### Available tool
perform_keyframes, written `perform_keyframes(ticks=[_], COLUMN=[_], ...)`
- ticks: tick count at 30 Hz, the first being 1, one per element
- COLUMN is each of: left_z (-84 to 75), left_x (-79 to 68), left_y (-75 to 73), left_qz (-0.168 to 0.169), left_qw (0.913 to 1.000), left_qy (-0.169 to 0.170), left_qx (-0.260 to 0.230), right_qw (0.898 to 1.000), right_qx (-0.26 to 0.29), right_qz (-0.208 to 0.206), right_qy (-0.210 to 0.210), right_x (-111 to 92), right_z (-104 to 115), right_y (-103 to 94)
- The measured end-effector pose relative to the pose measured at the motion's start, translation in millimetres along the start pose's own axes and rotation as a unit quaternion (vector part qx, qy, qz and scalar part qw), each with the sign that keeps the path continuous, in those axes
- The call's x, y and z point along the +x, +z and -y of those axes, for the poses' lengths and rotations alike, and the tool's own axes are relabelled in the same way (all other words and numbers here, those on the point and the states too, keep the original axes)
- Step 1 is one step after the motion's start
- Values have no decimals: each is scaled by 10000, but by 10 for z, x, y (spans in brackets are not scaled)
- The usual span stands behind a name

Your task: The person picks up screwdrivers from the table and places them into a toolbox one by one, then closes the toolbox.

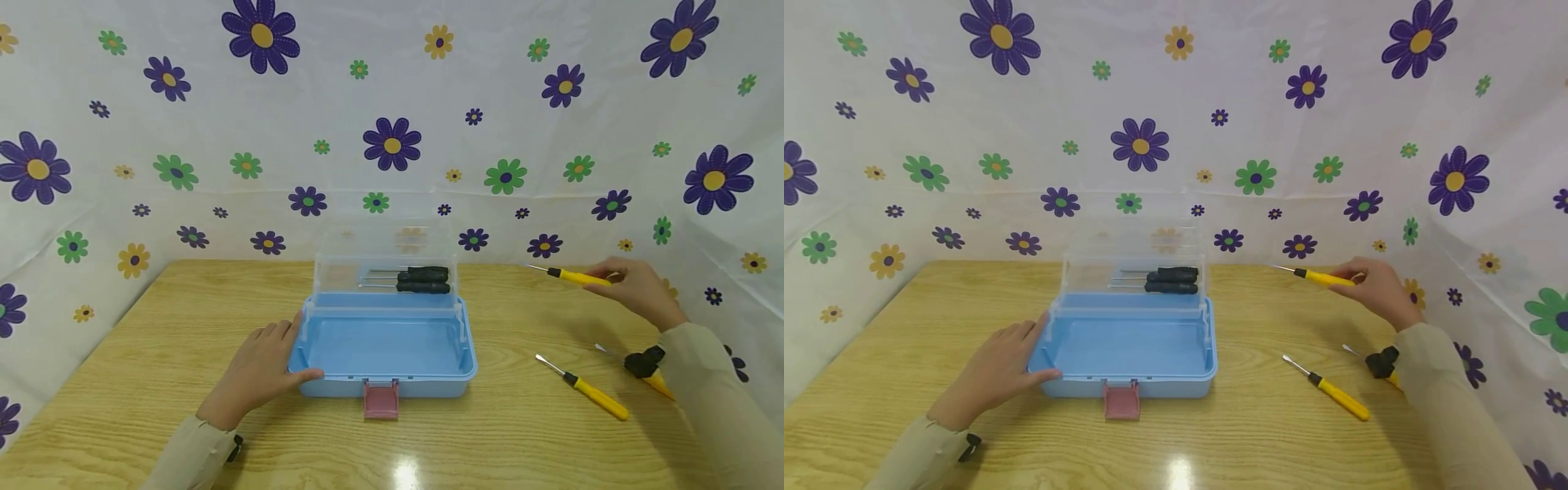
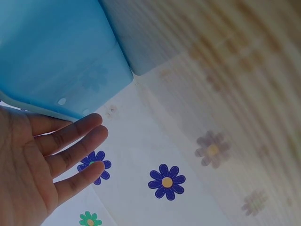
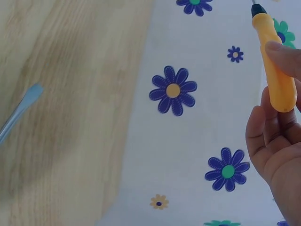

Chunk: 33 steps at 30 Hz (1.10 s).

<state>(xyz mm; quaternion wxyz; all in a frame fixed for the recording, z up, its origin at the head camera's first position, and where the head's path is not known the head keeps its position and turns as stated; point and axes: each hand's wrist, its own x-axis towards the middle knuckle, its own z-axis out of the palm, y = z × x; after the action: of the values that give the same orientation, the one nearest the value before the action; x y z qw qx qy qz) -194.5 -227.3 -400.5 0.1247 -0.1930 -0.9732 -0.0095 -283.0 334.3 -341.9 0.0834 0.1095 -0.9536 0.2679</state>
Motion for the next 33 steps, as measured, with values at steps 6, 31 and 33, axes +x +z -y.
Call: perform_keyframes(ticks=[6,31,33], left_z=[6,5,6], left_x=[-4,0,-1], left_y=[10,13,16], left_qz=[-26,-26,-29], left_qw=[10000,10000,10000], left_qy=[2,-3,6], left_qx=[0,-1,-7], right_qw=[9997,9938,9933], right_qx=[20,353,415], right_qz=[-108,-224,-178], right_qy=[-223,-1026,-1065], right_x=[25,156,175], right_z=[166,829,878], right_y=[0,140,159])
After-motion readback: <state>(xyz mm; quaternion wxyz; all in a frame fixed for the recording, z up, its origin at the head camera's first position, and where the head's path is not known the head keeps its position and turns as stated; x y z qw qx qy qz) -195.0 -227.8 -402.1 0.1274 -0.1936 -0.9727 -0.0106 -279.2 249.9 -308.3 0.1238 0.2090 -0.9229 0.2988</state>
